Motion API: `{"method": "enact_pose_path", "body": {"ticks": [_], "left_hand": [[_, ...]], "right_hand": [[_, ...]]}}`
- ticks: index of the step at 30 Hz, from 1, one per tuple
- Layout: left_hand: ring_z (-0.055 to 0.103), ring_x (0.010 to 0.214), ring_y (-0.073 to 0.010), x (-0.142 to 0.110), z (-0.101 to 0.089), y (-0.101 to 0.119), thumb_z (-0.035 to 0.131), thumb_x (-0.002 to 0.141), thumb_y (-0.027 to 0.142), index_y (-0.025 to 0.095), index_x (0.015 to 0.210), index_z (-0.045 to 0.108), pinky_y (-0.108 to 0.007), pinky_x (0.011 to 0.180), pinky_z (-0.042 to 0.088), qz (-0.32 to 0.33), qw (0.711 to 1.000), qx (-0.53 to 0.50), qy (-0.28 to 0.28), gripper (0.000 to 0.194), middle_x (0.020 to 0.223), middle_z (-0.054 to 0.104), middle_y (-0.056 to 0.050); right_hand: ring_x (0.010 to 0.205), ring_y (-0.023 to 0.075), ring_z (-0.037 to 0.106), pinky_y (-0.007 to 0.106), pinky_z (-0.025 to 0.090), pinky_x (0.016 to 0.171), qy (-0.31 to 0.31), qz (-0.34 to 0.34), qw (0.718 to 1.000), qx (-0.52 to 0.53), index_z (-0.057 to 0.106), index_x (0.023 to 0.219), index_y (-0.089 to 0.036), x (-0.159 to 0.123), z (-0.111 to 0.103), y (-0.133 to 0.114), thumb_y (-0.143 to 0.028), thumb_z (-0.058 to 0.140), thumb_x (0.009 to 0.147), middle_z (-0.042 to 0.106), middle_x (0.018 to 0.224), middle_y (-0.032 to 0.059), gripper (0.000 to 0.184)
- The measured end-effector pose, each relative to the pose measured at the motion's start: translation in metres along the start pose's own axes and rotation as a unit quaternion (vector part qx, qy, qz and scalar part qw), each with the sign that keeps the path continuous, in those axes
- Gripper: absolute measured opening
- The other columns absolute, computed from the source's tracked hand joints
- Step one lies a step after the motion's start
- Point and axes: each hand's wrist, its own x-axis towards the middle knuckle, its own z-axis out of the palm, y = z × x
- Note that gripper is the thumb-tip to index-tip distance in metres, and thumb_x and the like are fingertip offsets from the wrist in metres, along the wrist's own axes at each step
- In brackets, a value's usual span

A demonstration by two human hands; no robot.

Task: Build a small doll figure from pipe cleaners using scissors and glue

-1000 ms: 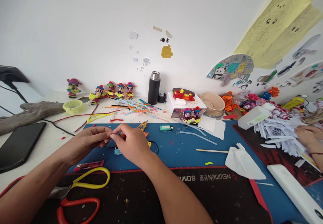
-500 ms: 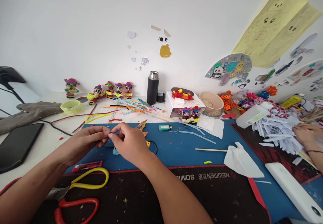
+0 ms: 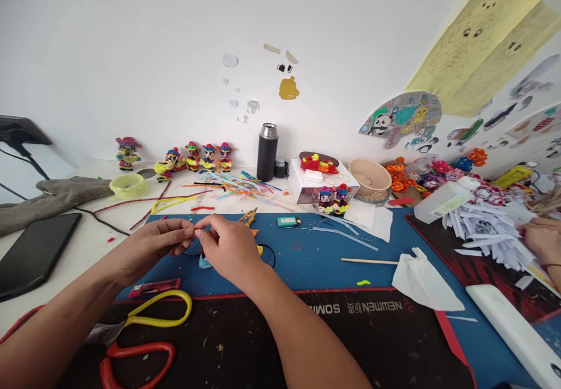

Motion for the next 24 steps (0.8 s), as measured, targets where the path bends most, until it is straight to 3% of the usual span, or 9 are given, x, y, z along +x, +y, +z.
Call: {"method": "enact_pose_path", "body": {"ticks": [12,24], "left_hand": [[0.045,0.063,-0.0132,-0.0006,0.0001,0.0,0.084,0.076,0.05,0.018,0.075,0.073,-0.025,0.059,0.037,0.021,1.0,-0.015,0.016,0.033,0.069,0.061,0.0],[0.047,0.064,-0.0148,0.0017,-0.0006,-0.0015,0.081,0.076,0.054,0.018,0.073,0.072,-0.026,0.059,0.039,0.03,0.999,0.034,-0.001,0.037,0.069,0.061,0.0]], "right_hand": [[0.057,0.0131,0.053,0.026,0.035,0.058,0.014,0.014,0.999,0.043,0.073,0.111,-0.024,0.0001,0.0017,0.0034,-0.029,0.065,0.097,0.06,0.065,-0.0054,0.016],[0.056,0.012,0.052,0.024,0.035,0.06,0.011,0.006,1.0,0.026,0.074,0.1,-0.024,-0.0002,0.0006,-0.0017,-0.023,0.068,0.096,0.058,0.063,-0.0069,0.007]]}}
